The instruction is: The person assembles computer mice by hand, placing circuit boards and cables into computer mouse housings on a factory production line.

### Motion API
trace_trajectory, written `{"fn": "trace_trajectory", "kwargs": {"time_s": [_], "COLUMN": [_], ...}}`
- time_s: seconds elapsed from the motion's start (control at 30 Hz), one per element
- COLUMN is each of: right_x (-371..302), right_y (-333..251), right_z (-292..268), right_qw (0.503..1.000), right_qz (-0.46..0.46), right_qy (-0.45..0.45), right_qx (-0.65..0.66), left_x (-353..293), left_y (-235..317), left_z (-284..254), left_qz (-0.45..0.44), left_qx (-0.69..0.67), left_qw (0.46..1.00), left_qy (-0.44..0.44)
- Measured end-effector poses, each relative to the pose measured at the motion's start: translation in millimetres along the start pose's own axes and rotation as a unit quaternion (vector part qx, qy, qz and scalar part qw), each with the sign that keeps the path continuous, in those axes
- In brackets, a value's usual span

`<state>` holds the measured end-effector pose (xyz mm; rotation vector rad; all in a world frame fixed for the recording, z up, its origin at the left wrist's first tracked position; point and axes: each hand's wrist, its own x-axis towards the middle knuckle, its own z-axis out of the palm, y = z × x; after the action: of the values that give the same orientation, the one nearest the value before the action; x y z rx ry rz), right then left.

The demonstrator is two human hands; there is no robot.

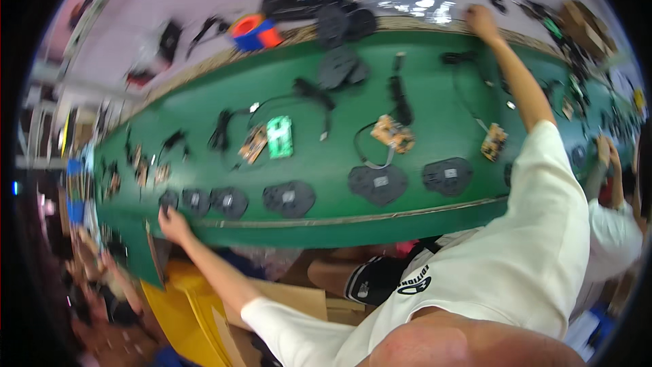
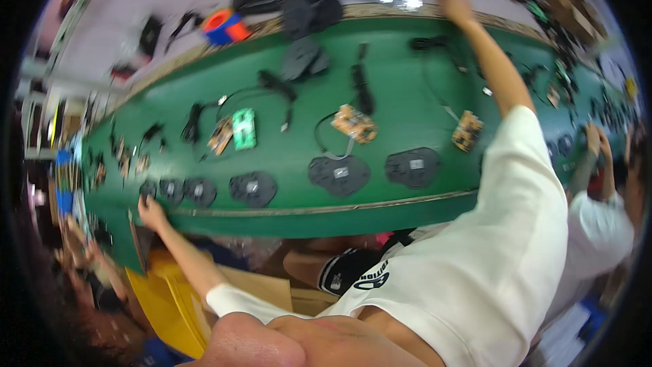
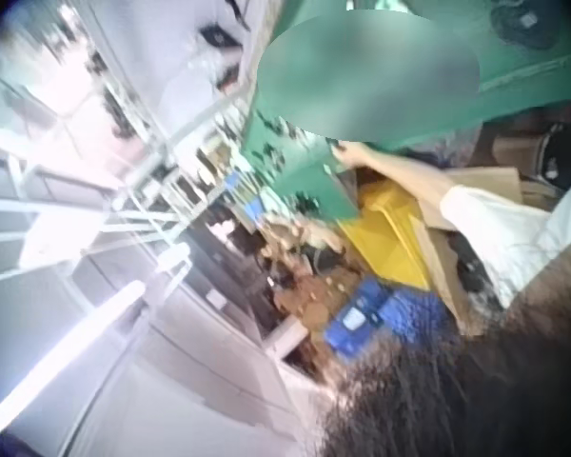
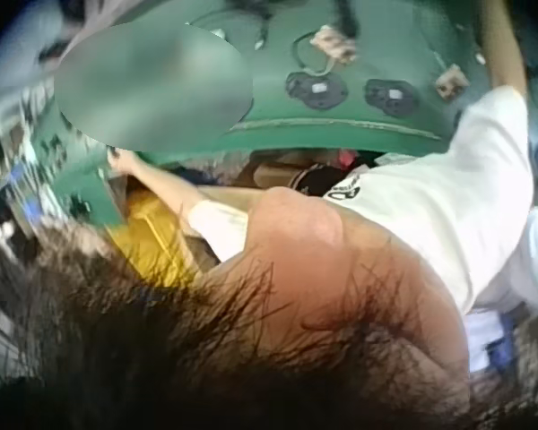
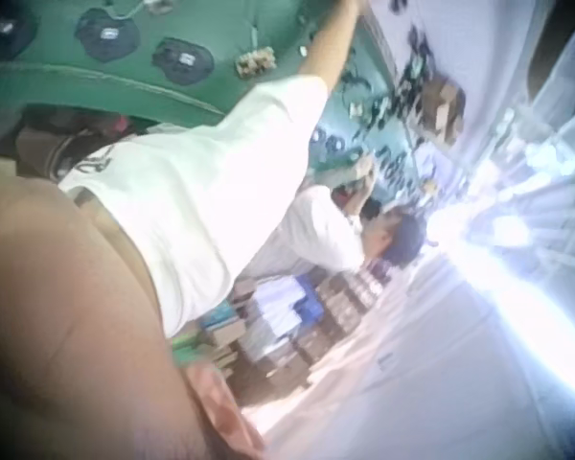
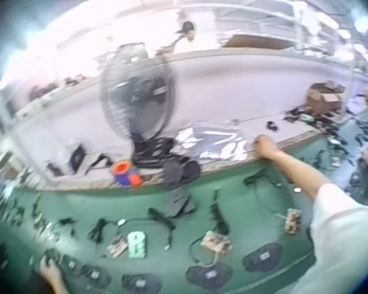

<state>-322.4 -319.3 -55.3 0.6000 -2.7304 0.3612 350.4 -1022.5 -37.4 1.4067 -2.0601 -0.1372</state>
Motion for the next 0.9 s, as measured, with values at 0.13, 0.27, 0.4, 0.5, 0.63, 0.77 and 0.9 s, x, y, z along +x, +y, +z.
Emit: {"fn": "trace_trajectory", "kwargs": {"time_s": [0.13,0.27,0.4,0.5,0.63,0.77,0.9], "right_x": [19,14,1,-61,-131,-146,-154], "right_y": [92,63,-170,-385,-604,-755,-818], "right_z": [-39,-32,-63,-108,-89,-14,16], "right_qw": [0.997,0.994,0.953,0.877,0.739,0.764,0.825], "right_qz": [0.003,0.030,-0.129,-0.320,-0.529,-0.509,-0.470], "right_qy": [-0.018,0.078,0.190,0.038,-0.132,-0.151,-0.150], "right_qx": [-0.070,-0.068,0.196,0.356,0.396,0.366,0.277], "left_x": [-12,-7,-13,-13,-16,-11,-12], "left_y": [49,43,34,34,19,46,58], "left_z": [25,21,6,11,11,17,9], "left_qz": [-0.037,-0.015,-0.046,-0.049,-0.020,-0.018,-0.022], "left_qx": [-0.056,-0.044,-0.018,-0.006,-0.025,-0.055,-0.068], "left_qw": [0.998,0.997,0.998,0.998,0.997,0.996,0.995], "left_qy": [-0.018,0.056,0.049,0.047,0.064,0.072,0.067]}}
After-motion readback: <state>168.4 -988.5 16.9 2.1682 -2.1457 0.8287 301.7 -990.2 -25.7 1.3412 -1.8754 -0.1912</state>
